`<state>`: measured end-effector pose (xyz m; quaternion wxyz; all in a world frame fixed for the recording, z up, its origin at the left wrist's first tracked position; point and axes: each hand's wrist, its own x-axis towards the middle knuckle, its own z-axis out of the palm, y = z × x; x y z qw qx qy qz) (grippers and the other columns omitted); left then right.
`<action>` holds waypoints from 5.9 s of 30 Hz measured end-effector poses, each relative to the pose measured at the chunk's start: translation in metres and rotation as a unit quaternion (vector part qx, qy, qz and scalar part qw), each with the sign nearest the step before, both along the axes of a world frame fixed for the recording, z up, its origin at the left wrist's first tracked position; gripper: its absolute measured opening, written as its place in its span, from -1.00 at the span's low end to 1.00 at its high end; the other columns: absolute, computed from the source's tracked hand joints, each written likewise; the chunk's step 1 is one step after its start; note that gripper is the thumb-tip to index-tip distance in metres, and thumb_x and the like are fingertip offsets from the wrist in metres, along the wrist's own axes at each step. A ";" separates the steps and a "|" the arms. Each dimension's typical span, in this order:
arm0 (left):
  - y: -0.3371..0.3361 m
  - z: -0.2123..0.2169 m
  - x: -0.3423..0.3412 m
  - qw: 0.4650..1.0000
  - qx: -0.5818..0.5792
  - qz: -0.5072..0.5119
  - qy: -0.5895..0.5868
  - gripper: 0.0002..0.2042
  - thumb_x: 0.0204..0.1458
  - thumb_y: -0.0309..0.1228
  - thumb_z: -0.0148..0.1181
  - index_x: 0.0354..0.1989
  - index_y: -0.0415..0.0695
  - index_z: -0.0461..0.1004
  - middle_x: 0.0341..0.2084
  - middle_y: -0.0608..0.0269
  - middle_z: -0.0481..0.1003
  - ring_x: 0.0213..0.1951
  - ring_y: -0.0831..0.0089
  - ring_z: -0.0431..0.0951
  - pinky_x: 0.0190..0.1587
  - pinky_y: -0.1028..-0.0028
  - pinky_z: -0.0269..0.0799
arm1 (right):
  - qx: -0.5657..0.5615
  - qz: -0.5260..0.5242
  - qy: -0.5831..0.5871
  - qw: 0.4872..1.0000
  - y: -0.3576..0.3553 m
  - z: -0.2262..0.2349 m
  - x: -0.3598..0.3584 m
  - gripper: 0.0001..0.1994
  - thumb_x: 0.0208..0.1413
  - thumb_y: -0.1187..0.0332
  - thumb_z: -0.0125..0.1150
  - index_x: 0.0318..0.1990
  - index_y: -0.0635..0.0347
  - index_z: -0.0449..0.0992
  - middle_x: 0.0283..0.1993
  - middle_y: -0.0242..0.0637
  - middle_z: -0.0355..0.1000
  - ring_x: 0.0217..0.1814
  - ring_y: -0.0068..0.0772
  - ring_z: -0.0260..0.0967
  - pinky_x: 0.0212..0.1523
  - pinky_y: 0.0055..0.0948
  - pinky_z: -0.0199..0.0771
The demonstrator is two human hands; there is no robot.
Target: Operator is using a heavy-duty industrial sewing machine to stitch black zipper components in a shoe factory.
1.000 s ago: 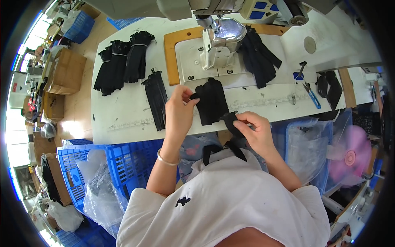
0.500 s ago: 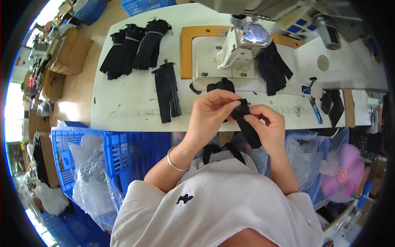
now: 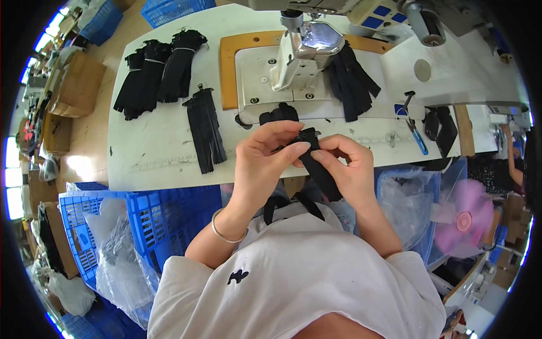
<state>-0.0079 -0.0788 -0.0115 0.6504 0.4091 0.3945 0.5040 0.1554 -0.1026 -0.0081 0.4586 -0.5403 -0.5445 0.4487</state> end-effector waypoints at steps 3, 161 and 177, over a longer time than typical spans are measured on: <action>0.000 -0.004 -0.001 1.000 -0.006 -0.007 -0.014 -0.79 -0.03 -0.64 0.24 -0.19 -0.35 0.49 -0.36 0.17 0.54 -0.39 0.56 0.51 -0.40 0.58 0.49 | 0.002 0.003 0.010 1.000 0.000 0.002 0.000 -0.90 0.04 0.47 0.26 -0.35 0.33 0.52 -0.52 -0.43 0.43 -0.50 -0.73 0.28 -0.47 -0.66 0.28; 0.046 -0.059 -0.033 0.781 0.272 0.038 0.560 -0.68 -0.08 -0.60 0.18 -0.09 -0.13 0.42 -0.19 0.16 0.35 -0.15 0.18 0.30 -0.02 0.30 0.23 | -0.119 0.097 0.174 0.973 -0.025 -0.037 0.017 -0.87 0.17 0.52 0.06 -0.18 0.36 0.47 -0.33 -0.36 0.49 -0.33 -0.66 0.41 -0.25 -0.60 0.41; 0.029 0.012 -0.032 0.996 0.042 0.023 0.071 -0.86 0.04 -0.59 0.18 -0.23 -0.30 0.56 -0.41 0.26 0.55 -0.44 0.62 0.49 -0.40 0.63 0.45 | 0.055 0.039 0.096 0.993 0.018 -0.010 -0.021 -0.88 -0.01 0.50 0.27 -0.30 0.30 0.51 -0.16 -0.33 0.45 -0.48 -0.72 0.20 -0.39 -0.68 0.25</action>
